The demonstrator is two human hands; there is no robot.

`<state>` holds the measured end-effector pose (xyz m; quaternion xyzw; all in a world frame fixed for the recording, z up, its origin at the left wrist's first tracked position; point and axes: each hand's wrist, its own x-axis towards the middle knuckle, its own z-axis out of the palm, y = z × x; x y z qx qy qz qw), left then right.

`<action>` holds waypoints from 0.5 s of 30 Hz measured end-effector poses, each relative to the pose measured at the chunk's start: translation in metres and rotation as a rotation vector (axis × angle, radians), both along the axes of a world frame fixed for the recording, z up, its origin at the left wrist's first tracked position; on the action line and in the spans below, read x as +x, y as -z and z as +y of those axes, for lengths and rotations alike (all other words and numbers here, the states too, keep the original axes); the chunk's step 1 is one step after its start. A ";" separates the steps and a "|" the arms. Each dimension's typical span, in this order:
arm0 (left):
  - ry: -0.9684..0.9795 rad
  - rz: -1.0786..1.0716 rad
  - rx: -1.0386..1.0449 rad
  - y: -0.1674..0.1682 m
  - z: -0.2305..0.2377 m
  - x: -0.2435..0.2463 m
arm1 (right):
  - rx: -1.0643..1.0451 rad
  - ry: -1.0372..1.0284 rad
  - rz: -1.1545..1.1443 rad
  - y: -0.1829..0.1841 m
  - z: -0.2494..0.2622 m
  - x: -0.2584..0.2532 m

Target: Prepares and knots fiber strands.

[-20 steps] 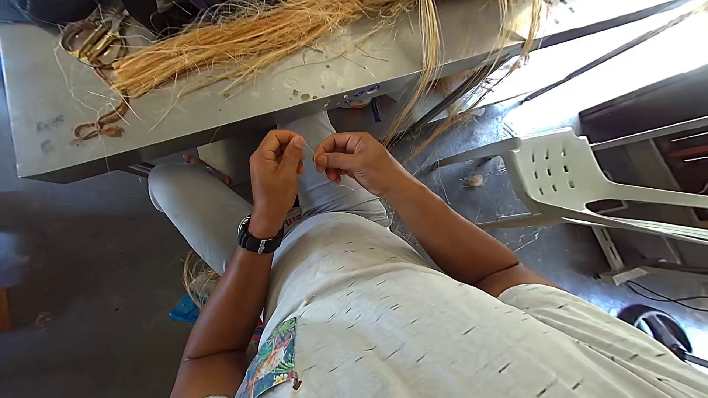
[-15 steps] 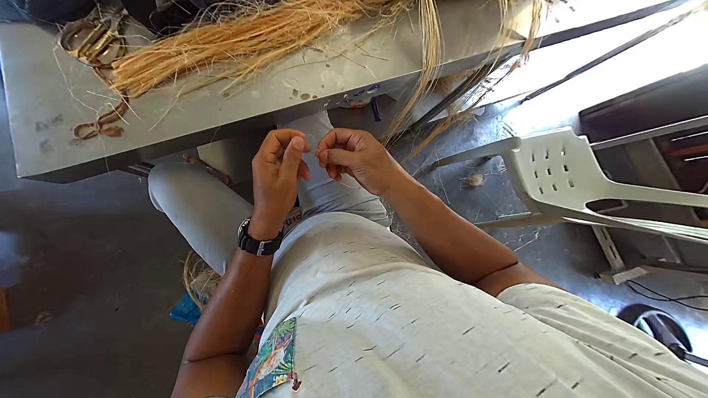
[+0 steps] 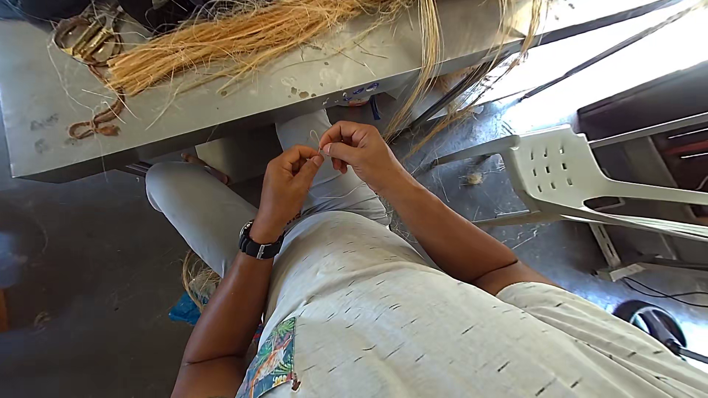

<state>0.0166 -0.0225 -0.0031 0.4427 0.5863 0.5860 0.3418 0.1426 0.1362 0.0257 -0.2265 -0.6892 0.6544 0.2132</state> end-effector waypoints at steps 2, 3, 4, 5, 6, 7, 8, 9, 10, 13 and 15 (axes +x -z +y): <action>-0.006 0.040 -0.032 0.000 -0.002 -0.002 | 0.034 -0.007 -0.016 0.000 0.002 0.001; -0.002 0.051 -0.046 -0.001 -0.002 -0.002 | 0.045 -0.011 -0.024 -0.001 0.003 0.002; 0.002 0.058 -0.058 -0.002 -0.001 -0.002 | 0.053 -0.016 -0.033 -0.001 0.003 0.002; 0.007 0.064 -0.066 -0.003 -0.001 -0.002 | 0.059 -0.023 -0.042 -0.001 0.004 0.002; 0.012 0.068 -0.073 -0.004 -0.001 -0.002 | 0.065 -0.031 -0.048 0.000 0.004 0.003; 0.015 0.071 -0.080 -0.004 -0.001 -0.003 | 0.070 -0.041 -0.052 0.000 0.004 0.003; 0.018 0.076 -0.086 -0.005 -0.001 -0.003 | 0.072 -0.048 -0.055 0.000 0.005 0.003; 0.019 0.081 -0.090 -0.005 -0.001 -0.002 | 0.074 -0.051 -0.058 0.000 0.005 0.003; 0.020 0.082 -0.093 -0.006 -0.002 -0.002 | 0.077 -0.054 -0.056 0.001 0.005 0.004; 0.032 0.079 -0.098 -0.006 -0.003 -0.005 | 0.088 -0.060 -0.036 0.003 0.007 0.004; 0.043 0.069 -0.096 -0.007 -0.004 -0.007 | 0.086 -0.063 -0.034 0.004 0.008 0.004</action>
